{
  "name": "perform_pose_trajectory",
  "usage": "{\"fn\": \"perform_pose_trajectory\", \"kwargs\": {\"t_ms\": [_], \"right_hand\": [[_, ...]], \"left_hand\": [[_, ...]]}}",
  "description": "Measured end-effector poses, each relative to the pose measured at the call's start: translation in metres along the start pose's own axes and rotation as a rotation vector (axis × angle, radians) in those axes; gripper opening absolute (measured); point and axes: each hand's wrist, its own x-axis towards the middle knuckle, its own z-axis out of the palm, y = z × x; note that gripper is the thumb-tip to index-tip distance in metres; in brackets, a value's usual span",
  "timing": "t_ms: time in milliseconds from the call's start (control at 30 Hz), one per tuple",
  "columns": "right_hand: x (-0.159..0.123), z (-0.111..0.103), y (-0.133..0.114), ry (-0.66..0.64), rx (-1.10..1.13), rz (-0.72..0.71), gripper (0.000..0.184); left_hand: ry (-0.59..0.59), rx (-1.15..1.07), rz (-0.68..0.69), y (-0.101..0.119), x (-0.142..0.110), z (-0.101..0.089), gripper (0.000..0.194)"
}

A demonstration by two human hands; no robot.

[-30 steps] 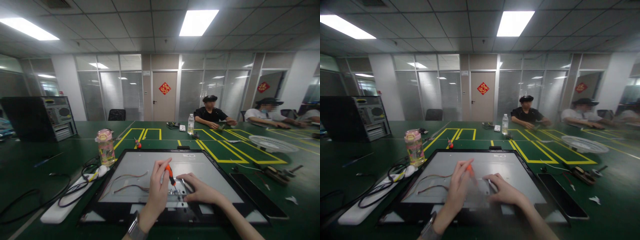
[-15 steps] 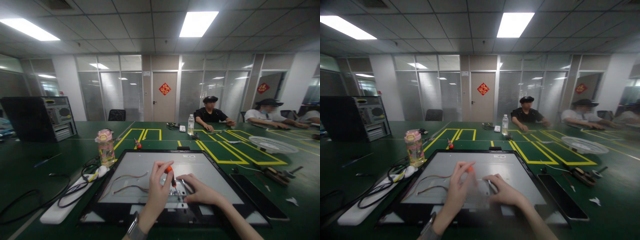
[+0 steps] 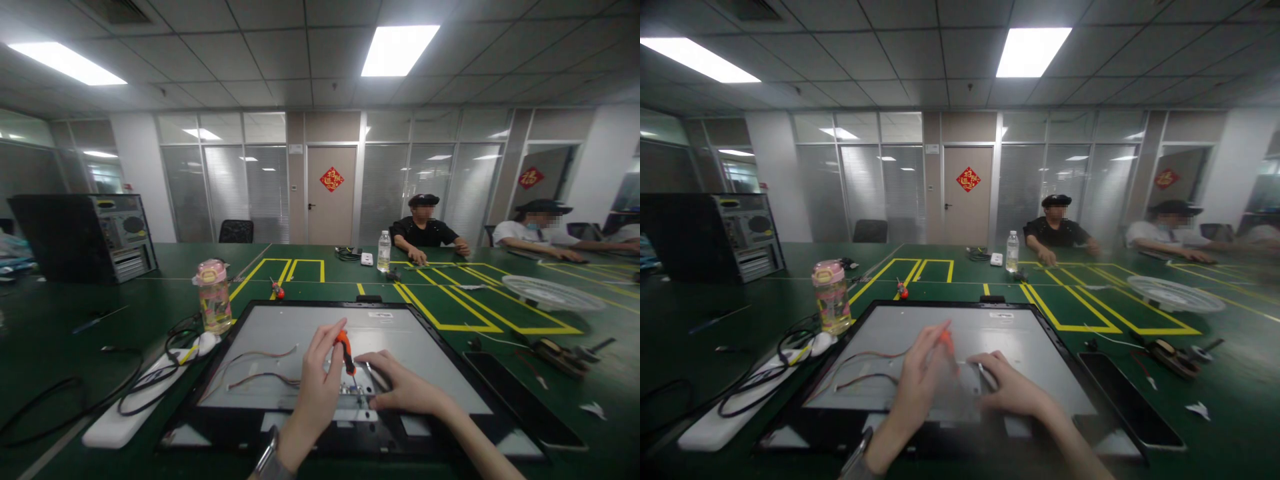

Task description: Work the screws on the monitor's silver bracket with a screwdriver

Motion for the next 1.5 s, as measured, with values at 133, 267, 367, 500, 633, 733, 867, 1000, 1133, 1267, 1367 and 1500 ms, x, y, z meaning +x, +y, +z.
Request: {"fn": "perform_pose_trajectory", "kwargs": {"t_ms": [133, 267, 367, 500, 633, 733, 867, 1000, 1133, 1267, 1367, 1500], "right_hand": [[-0.0008, -0.0005, -0.0004, -0.002, 0.007, 0.013, 0.077], [-0.0012, -0.0002, -0.0006, 0.001, 0.004, 0.016, 0.075], [-0.0007, 0.0004, -0.0004, 0.001, 0.0, 0.013, 0.076], [-0.0002, 0.0009, 0.0003, 0.002, 0.009, 0.006, 0.075], [-0.0005, 0.0005, -0.0019, -0.001, 0.005, 0.017, 0.076], [-0.0012, 0.0001, -0.0044, -0.006, 0.012, 0.01, 0.077], [-0.0011, 0.001, -0.0029, 0.009, 0.013, 0.016, 0.076], [-0.0001, 0.0022, 0.0001, 0.02, 0.013, 0.016, 0.075], [-0.0007, 0.001, -0.0038, 0.007, 0.017, 0.024, 0.076], [-0.0016, -0.0006, -0.0076, 0.002, 0.02, 0.023, 0.076], [-0.0013, -0.0004, -0.0066, 0.001, 0.018, 0.017, 0.075], [-0.0008, 0.0007, -0.0044, 0.005, 0.014, 0.018, 0.077]], "left_hand": [[0.011, 0.017, -0.005, 0.0, 0.0008, 0.0, 0.028], [-0.001, 0.026, 0.017, 0.0003, 0.0015, -0.0012, 0.031], [0.02, 0.05, 0.024, 0.0012, 0.0022, -0.0019, 0.028], [0.011, 0.044, 0.02, 0.0008, 0.0019, -0.0016, 0.028], [0.015, 0.03, 0.028, -0.0012, 0.0006, -0.0003, 0.029], [0.044, 0.041, 0.009, -0.002, 0.0003, -0.0006, 0.025], [0.017, 0.028, 0.029, -0.0007, 0.0013, -0.0023, 0.03], [0.011, 0.024, 0.033, -0.0004, 0.0018, -0.0019, 0.028], [0.008, -0.007, 0.005, -0.0015, 0.0014, -0.0022, 0.028], [-0.02, 0.011, 0.058, -0.0007, 0.0018, -0.0029, 0.031], [-0.012, 0.027, 0.048, -0.0002, 0.0012, -0.0025, 0.026], [-0.033, 0.004, 0.054, 0.0008, 0.0, -0.0024, 0.032]]}}
